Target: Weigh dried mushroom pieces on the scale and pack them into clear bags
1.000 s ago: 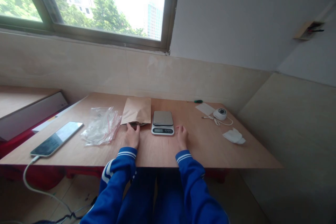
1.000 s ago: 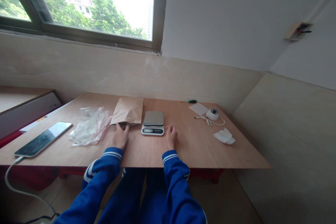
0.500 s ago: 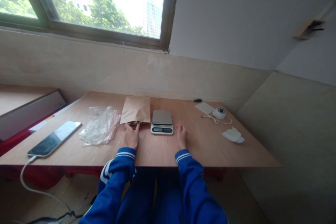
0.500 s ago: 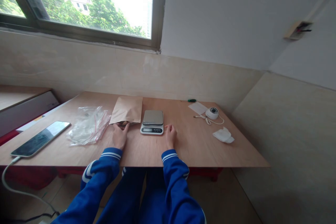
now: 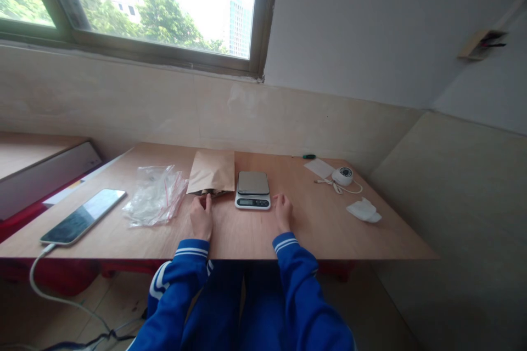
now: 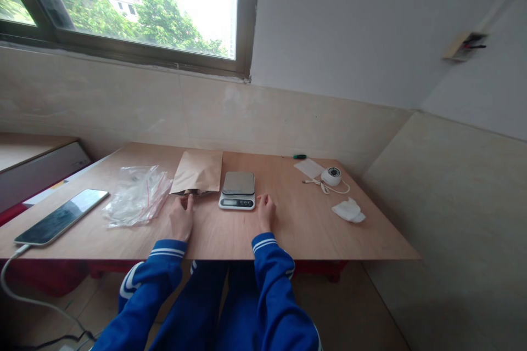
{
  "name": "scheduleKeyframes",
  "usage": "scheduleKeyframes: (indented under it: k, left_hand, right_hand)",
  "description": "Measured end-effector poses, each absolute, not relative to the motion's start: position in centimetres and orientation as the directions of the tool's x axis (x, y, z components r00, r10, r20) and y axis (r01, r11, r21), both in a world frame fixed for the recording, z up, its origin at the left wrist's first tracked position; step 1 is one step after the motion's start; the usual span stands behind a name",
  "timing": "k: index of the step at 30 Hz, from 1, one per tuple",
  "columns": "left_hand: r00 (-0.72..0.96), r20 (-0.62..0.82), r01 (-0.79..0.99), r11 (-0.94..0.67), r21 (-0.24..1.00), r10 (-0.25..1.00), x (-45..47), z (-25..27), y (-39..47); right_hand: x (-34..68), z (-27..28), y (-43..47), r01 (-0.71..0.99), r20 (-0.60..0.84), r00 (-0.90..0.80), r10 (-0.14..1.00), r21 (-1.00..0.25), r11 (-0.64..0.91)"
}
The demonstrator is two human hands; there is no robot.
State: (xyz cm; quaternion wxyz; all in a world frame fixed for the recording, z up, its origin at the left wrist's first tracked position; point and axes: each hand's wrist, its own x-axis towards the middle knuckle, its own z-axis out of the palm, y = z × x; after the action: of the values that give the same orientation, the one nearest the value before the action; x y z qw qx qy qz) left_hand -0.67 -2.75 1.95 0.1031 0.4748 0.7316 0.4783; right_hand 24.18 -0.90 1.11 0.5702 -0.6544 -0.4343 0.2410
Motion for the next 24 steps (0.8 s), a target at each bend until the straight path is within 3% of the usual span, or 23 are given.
scheduleKeyframes:
  k: [5, 11, 16, 24]
  left_hand:
    - [-0.642, 0.271, 0.554, 0.190, 0.810, 0.717, -0.8, 1.9, -4.0]
    - [-0.641, 0.332, 0.573, 0.143, 0.807, 0.692, -0.2, 1.9, -6.2]
    - [-0.423, 0.455, 0.679, -0.058, 0.732, 0.784, 2.0, 2.1, -5.6]
    - [-0.107, 0.565, 0.703, -0.340, 0.624, 0.818, 6.3, 5.4, -0.7]
  right_hand:
    - [24.2, 1.1, -0.8, 0.290, 0.198, 0.513, 0.835, -0.956, 0.048]
    - [24.2, 0.6, -0.6, 0.283, 0.196, 0.509, 0.838, -0.958, 0.052]
    - [24.3, 0.4, -0.4, 0.296, 0.205, 0.499, 0.842, -0.954, 0.056]
    - [24.3, 0.0, 0.0, 0.325, 0.226, 0.498, 0.837, -0.944, 0.062]
